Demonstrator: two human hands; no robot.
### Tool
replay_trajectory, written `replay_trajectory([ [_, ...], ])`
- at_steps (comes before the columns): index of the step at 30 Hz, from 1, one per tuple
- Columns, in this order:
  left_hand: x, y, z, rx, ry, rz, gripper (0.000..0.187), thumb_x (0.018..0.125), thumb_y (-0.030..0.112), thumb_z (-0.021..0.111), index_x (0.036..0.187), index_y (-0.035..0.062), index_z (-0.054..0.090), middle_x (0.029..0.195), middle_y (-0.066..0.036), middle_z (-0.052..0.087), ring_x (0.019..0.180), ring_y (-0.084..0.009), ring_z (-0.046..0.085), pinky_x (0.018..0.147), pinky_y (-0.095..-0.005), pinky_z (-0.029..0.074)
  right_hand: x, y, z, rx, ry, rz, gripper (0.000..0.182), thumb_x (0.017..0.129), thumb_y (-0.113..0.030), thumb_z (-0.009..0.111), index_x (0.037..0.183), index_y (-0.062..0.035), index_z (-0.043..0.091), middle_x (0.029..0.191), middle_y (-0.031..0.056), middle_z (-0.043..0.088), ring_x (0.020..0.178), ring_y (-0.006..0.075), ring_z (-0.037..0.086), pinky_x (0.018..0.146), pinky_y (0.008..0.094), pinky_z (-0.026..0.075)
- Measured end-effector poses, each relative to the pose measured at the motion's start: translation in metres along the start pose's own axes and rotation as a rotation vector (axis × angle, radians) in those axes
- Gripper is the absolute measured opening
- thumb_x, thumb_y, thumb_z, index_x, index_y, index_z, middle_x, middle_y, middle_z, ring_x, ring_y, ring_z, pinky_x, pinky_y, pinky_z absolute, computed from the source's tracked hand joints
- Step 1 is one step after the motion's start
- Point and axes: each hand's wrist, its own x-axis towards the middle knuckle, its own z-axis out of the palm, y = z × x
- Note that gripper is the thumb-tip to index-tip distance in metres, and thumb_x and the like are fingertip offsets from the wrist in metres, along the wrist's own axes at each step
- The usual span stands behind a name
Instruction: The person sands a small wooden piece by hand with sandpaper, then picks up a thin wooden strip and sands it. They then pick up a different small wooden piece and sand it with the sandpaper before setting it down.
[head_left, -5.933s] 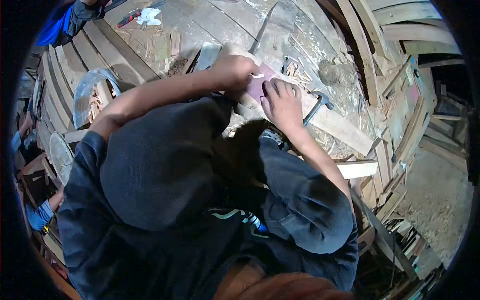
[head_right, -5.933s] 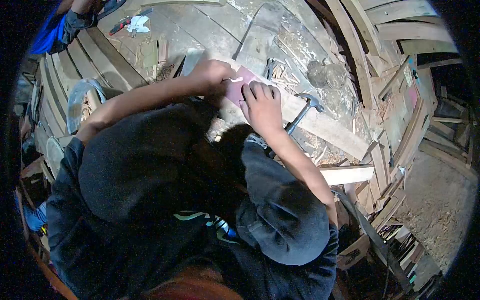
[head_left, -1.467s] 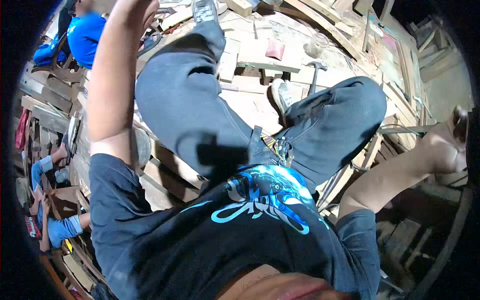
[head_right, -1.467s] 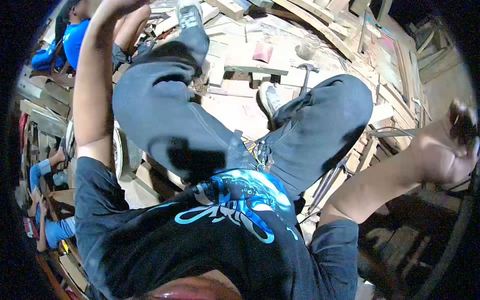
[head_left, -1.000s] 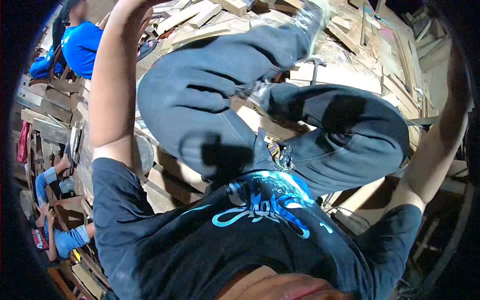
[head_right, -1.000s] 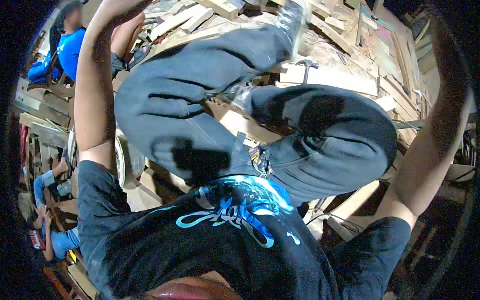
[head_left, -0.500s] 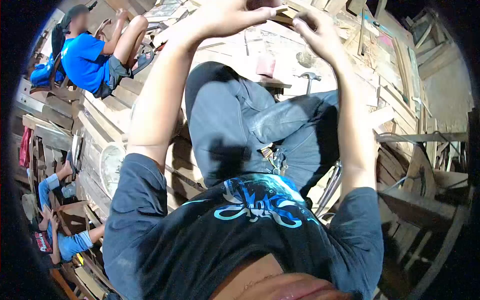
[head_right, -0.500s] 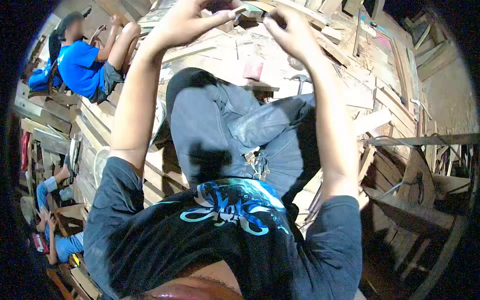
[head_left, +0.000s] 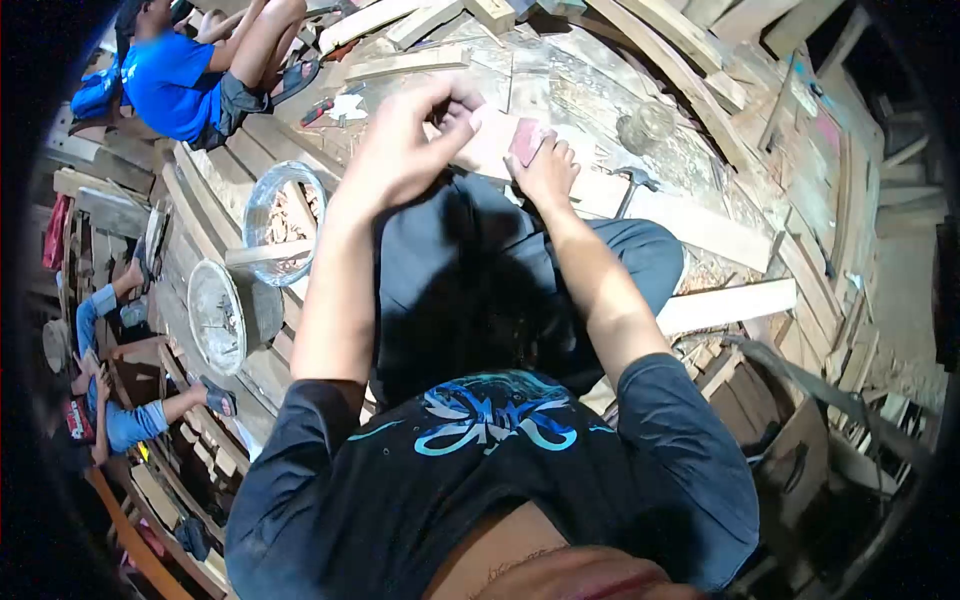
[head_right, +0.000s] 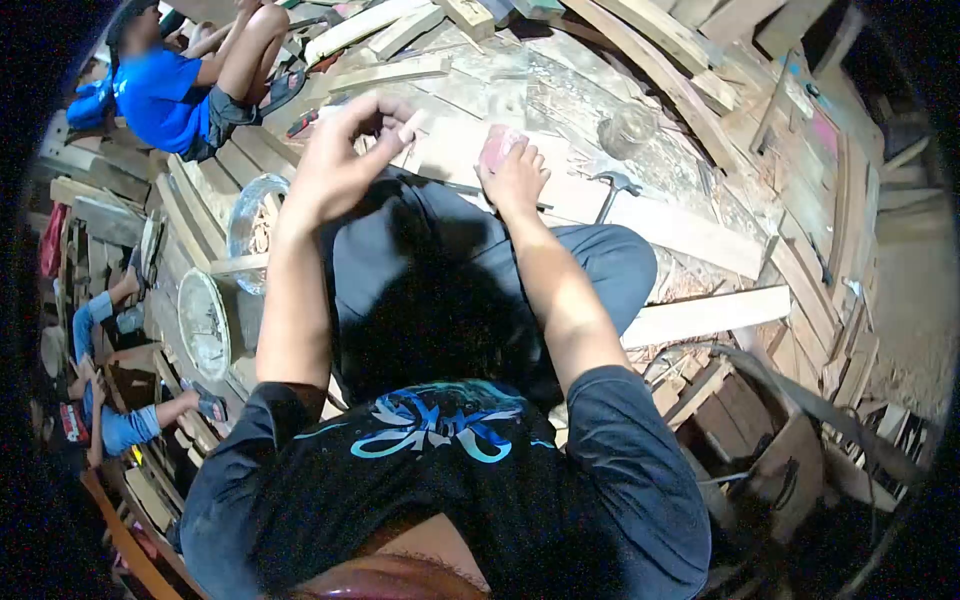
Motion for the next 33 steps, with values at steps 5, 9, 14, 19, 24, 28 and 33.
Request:
replay_trajectory([
  [5, 0.0, 0.007, 0.011, -0.065, 0.003, -0.065, 0.016, 0.092, 0.007, 0.065, 0.106, -0.0012, 0.065, 0.094, -0.003, 0.066, 0.088, -0.0096, 0.06, 0.082, -0.0256, 0.049, 0.01, 0.029, 0.021, 0.255, 0.069, -0.142, 0.063, 0.078, -0.017, 0.071, 0.134, 0.001, 0.047, 0.114, 0.023, 0.062, 0.109, 0.0393, 0.059, 0.091, 0.0497, 0.047],
  [9, 0.019, 0.0, 0.018, -0.006, -0.035, -0.029, 0.015, 0.092, 0.005, 0.065, 0.106, -0.0016, 0.065, 0.092, -0.002, 0.065, 0.088, -0.0082, 0.059, 0.082, -0.0252, 0.049, 0.015, 0.034, 0.001, 0.759, 0.037, -0.02, 0.04, 0.082, -0.004, 0.062, 0.122, 0.0002, 0.057, 0.111, 0.0283, 0.065, 0.104, 0.0441, 0.064, 0.093, 0.0439, 0.05],
  [14, 0.047, -0.062, 0.067, -0.297, 0.049, -0.184, 0.018, 0.092, 0.008, 0.067, 0.108, -0.0006, 0.065, 0.089, -0.001, 0.065, 0.085, -0.0068, 0.059, 0.077, -0.0226, 0.049, 0.022, 0.05, 0.01, 0.585, 0.108, -0.335, 0.03, 0.083, -0.007, 0.061, 0.112, 0.002, 0.067, 0.108, 0.0246, 0.066, 0.102, 0.043, 0.061, 0.091, 0.0451, 0.05],
  [19, 0.061, -0.156, 0.143, -0.197, 0.18, -0.445, 0.02, 0.084, 0.012, 0.069, 0.1, 0.0003, 0.07, 0.08, -0.01, 0.07, 0.074, -0.0171, 0.066, 0.07, -0.0306, 0.052, 0.002, 0.056, 0.012, 0.33, 0.124, -0.335, 0.027, 0.078, -0.005, 0.065, 0.104, -0.0062, 0.073, 0.103, 0.0167, 0.062, 0.101, 0.0363, 0.058, 0.089, 0.0453, 0.048],
  [24, 0.067, -0.219, 0.205, -0.144, 0.321, -0.386, 0.018, 0.08, 0.011, 0.068, 0.094, 0.0005, 0.071, 0.084, -0.02, 0.072, 0.08, -0.0319, 0.071, 0.075, -0.0385, 0.055, -0.01, 0.055, 0.013, 0.214, 0.134, -0.329, 0.033, 0.079, -0.011, 0.069, 0.112, -0.0105, 0.071, 0.105, 0.0133, 0.056, 0.103, 0.0342, 0.053, 0.088, 0.0456, 0.043],
  [28, 0.054, -0.243, 0.221, -0.2, 0.3, -0.419, 0.018, 0.086, 0.006, 0.066, 0.101, -0.0018, 0.071, 0.091, -0.013, 0.073, 0.081, -0.0188, 0.069, 0.076, -0.0313, 0.054, -0.004, 0.059, 0.015, 0.315, 0.111, -0.321, 0.034, 0.078, -0.009, 0.068, 0.112, -0.0104, 0.07, 0.109, 0.0134, 0.055, 0.102, 0.0348, 0.053, 0.09, 0.0456, 0.042],
  [33, 0.057, -0.208, 0.222, -0.637, 0.396, -0.577, 0.018, 0.088, -0.002, 0.066, 0.106, -0.005, 0.069, 0.093, -0.012, 0.073, 0.083, -0.0155, 0.068, 0.076, -0.0287, 0.054, -0.001, 0.05, 0.014, 0.293, 0.086, -0.286, 0.029, 0.079, -0.01, 0.07, 0.108, -0.0084, 0.069, 0.108, 0.0134, 0.055, 0.1, 0.0344, 0.053, 0.089, 0.0455, 0.041],
])
